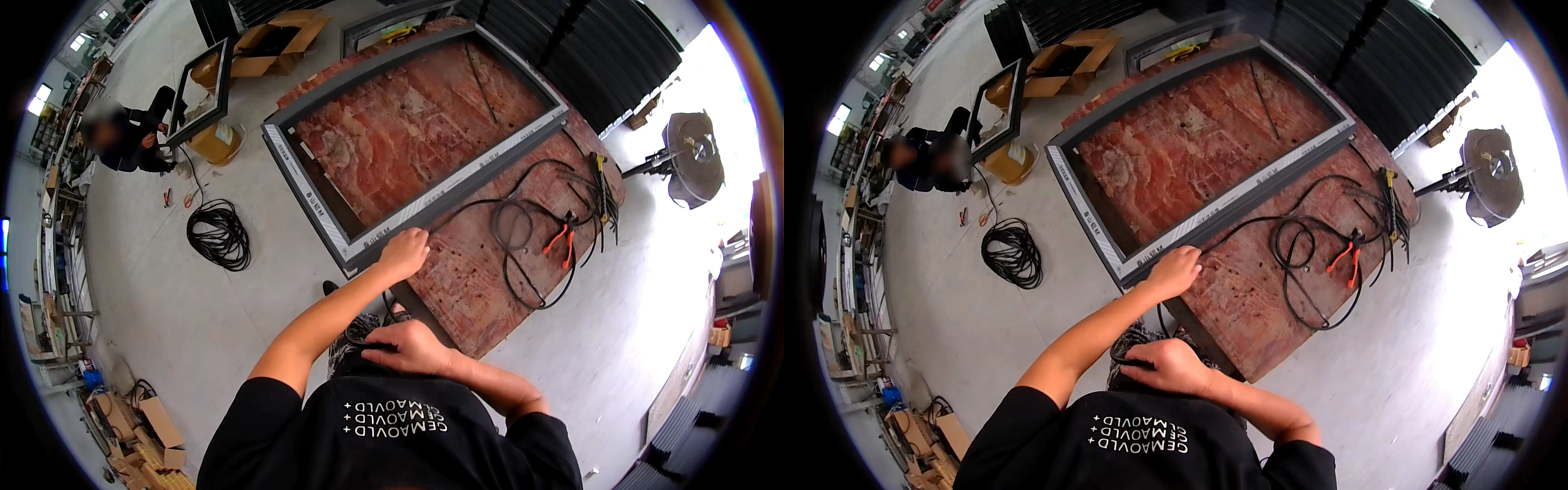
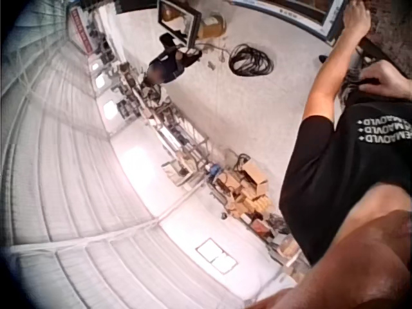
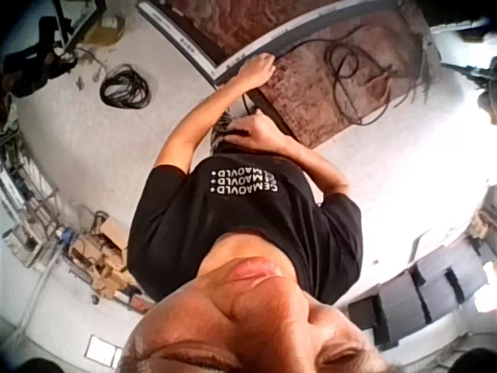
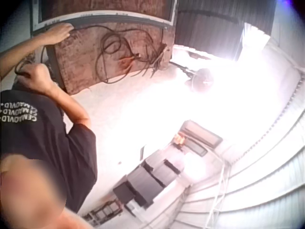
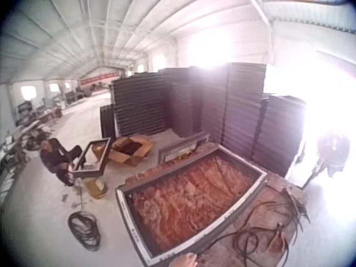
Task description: The person places a rectangular metal frame onto a workbench and presses a black rubber seal into the edge channel by hand, using a pair of pliers to cut the seal to length.
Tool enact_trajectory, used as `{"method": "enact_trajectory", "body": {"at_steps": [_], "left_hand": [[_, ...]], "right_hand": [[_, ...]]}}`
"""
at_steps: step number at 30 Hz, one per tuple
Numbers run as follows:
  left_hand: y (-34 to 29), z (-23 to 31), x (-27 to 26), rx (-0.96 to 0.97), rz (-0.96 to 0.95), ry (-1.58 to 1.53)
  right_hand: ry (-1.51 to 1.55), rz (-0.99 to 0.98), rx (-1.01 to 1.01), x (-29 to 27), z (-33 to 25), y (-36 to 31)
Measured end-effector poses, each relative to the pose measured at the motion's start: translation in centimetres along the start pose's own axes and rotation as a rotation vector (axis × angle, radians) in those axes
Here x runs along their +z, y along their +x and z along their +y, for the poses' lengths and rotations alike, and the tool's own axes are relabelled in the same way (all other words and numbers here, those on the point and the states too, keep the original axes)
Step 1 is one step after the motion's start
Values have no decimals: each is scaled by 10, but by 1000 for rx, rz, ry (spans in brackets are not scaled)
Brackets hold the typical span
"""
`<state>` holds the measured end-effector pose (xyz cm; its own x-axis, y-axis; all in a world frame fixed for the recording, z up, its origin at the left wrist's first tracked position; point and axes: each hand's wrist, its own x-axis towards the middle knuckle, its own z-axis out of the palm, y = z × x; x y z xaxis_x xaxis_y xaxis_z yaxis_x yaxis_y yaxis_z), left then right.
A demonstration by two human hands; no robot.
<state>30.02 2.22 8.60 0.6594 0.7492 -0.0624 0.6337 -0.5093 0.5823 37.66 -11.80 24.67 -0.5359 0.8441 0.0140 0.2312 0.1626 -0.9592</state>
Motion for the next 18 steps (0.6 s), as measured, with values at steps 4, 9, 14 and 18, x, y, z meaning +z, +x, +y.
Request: {"method": "enact_trajectory", "body": {"at_steps": [4,9,14,18], "left_hand": [[14,-8,50,-111,14,324],[10,-9,65,-247,-5,176],[40,-5,-60,-334,34,-1582],[25,-23,-195,-136,220,-2192]], "right_hand": [[1,35,15,-2,3,-8],[14,127,58,-18,11,-18],[-83,493,370,-111,4,-32],[-301,1202,186,-236,49,-90]]}}
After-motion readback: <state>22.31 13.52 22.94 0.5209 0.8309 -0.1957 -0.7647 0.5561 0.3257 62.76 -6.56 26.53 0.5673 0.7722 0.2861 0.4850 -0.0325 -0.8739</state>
